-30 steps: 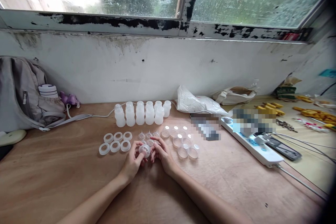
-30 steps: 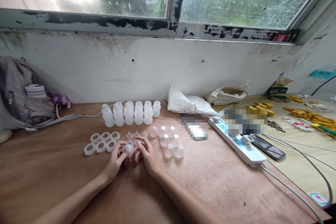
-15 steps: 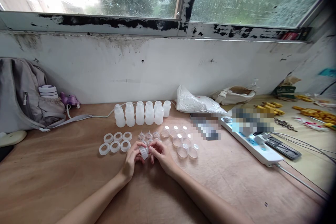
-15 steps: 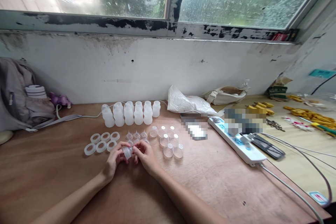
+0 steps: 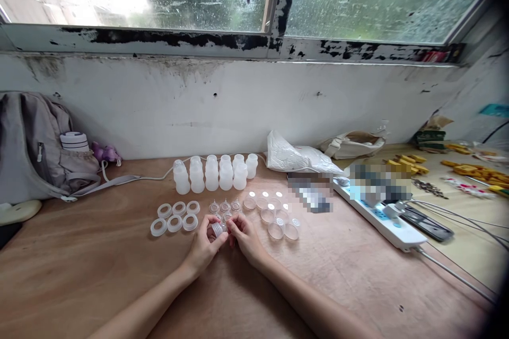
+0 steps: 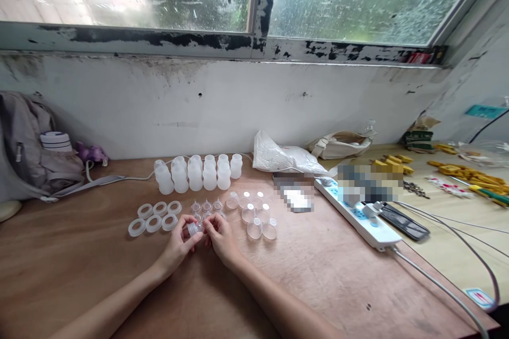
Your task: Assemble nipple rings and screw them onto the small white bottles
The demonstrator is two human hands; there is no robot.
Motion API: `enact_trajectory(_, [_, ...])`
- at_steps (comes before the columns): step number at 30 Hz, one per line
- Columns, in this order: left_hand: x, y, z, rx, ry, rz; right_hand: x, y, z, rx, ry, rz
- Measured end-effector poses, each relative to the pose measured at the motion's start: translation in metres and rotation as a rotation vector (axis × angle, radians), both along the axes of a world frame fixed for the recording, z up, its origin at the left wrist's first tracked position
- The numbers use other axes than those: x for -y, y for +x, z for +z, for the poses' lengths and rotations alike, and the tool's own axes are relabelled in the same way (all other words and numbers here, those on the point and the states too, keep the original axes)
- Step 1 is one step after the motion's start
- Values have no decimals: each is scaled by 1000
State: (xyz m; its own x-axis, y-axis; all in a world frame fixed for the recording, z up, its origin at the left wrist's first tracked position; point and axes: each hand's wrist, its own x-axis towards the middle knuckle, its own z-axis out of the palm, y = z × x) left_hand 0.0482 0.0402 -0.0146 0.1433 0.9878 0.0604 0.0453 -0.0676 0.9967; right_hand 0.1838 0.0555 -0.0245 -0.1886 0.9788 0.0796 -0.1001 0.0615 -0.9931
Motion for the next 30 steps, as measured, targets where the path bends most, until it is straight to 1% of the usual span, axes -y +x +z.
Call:
enact_trajectory(3, [3,-2,7,-42,4,-11,-2,2,2,-11,-9,-2])
enact_trajectory(5, [4,-7,17,-113,56,6,-3,4,4,-27,-21,-20])
enact_trajectory(7, [3,-14,34,-233,183,78,-3,7,6,-46,-36,-46])
enact_trajectory(8, [0,-18,45,-297,267,120,-3,8,7,-55,-42,-51])
enact_trajectory(10, [-13,-27,73,-426,443,209,-2,9,9,-56,-43,-39])
enact_trajectory(11, [-24,-31,89,-482,517,240,-2,9,10,-51,-40,-28])
enact_trajectory(12, [-38,-35,105,-536,571,244,-1,10,10,-43,-34,-17])
enact_trajectory(14, [-72,-42,137,-703,621,220,0,10,10,-32,-24,-8])
enact_trajectory(15, [-92,-45,152,-821,597,191,0,10,10,-31,-22,-5])
enact_trajectory(16, [-112,-47,164,-953,538,140,0,10,10,-32,-22,-1])
enact_trajectory(18, [-149,-51,180,-1035,478,74,0,10,10,-37,-24,6])
enact_trajectory(20, [-179,-54,186,-1111,405,7,0,10,10,-44,-27,6])
enact_trajectory(23, [-208,-57,179,-1225,269,-21,1,11,11,-54,-36,6])
enact_trajectory(26, [-222,-56,167,-1315,152,-21,2,11,12,-68,-47,15])
enact_trajectory(30, [-230,-49,157,-1376,38,-40,-2,12,12,-78,-45,20])
